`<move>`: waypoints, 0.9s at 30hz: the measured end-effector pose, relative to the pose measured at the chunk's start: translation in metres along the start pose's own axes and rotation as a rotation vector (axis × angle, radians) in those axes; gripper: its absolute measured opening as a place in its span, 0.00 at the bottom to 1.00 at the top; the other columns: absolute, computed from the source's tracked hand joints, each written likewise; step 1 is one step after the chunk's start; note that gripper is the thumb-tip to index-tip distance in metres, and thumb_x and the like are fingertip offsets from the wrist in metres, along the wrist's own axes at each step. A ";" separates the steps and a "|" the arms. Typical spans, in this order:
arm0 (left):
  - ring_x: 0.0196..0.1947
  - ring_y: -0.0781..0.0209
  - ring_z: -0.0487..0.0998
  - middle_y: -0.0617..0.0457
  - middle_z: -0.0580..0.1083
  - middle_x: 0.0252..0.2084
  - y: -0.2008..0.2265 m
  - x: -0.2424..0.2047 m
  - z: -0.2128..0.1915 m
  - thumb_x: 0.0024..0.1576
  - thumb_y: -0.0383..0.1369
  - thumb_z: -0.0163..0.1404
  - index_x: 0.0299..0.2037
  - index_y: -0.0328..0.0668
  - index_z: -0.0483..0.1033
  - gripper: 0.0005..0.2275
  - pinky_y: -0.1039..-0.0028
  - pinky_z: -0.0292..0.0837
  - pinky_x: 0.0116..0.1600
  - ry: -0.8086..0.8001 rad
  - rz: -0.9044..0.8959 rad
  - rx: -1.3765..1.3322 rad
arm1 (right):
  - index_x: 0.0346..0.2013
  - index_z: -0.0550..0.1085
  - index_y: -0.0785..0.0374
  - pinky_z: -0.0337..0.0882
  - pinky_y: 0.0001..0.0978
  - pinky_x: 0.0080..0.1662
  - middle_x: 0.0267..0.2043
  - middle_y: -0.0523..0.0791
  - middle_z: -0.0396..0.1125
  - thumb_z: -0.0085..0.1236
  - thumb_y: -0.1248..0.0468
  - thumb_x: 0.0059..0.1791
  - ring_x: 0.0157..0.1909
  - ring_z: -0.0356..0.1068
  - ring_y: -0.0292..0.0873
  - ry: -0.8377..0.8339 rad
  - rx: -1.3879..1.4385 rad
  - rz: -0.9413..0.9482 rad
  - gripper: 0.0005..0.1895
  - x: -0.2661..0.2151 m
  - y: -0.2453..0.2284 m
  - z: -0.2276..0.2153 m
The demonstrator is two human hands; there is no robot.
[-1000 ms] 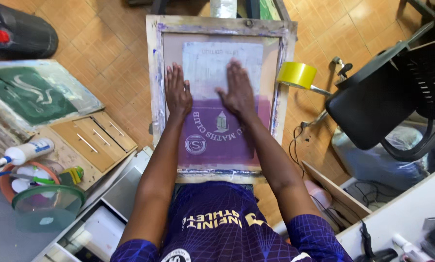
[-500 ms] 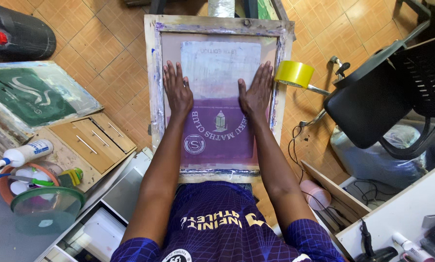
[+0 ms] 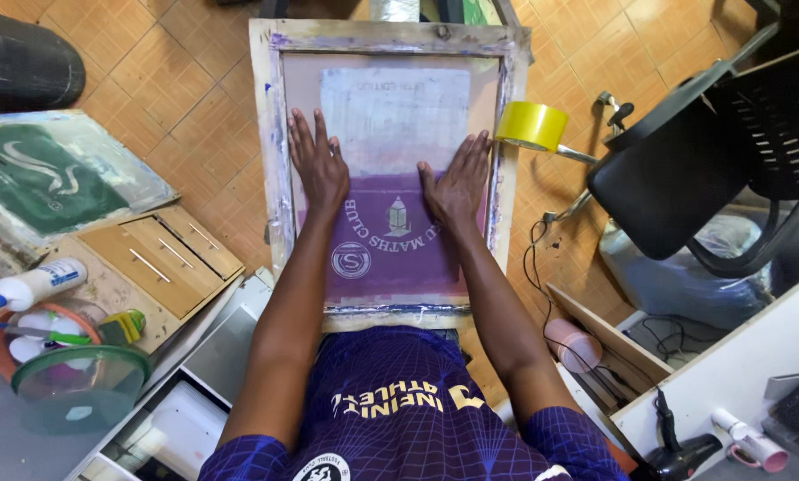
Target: The person applies yellow masking tape to the edges of a screen printing frame. They smooth the tape along the perimeter to secure a stencil or film in place.
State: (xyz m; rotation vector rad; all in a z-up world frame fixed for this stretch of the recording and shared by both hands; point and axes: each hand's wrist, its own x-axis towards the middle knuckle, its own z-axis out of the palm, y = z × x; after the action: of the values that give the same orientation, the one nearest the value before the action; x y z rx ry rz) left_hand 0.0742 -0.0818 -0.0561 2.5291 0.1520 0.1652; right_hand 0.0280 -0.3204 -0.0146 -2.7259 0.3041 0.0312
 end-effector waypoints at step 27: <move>0.40 0.57 0.86 0.43 0.77 0.45 0.144 0.005 0.096 0.69 0.26 0.42 0.68 0.30 0.64 0.17 0.73 0.90 0.46 -0.930 -0.543 -1.267 | 0.59 0.77 0.60 0.69 0.54 0.59 0.54 0.57 0.71 0.67 0.53 0.55 0.59 0.71 0.63 -0.170 0.409 -0.013 0.21 0.100 0.109 -0.157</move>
State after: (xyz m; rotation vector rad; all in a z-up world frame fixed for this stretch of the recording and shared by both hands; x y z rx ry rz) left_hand 0.1039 -0.2525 -0.0519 1.0522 0.2396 -0.8466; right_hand 0.0984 -0.4994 0.0819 -2.3022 0.2160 0.1764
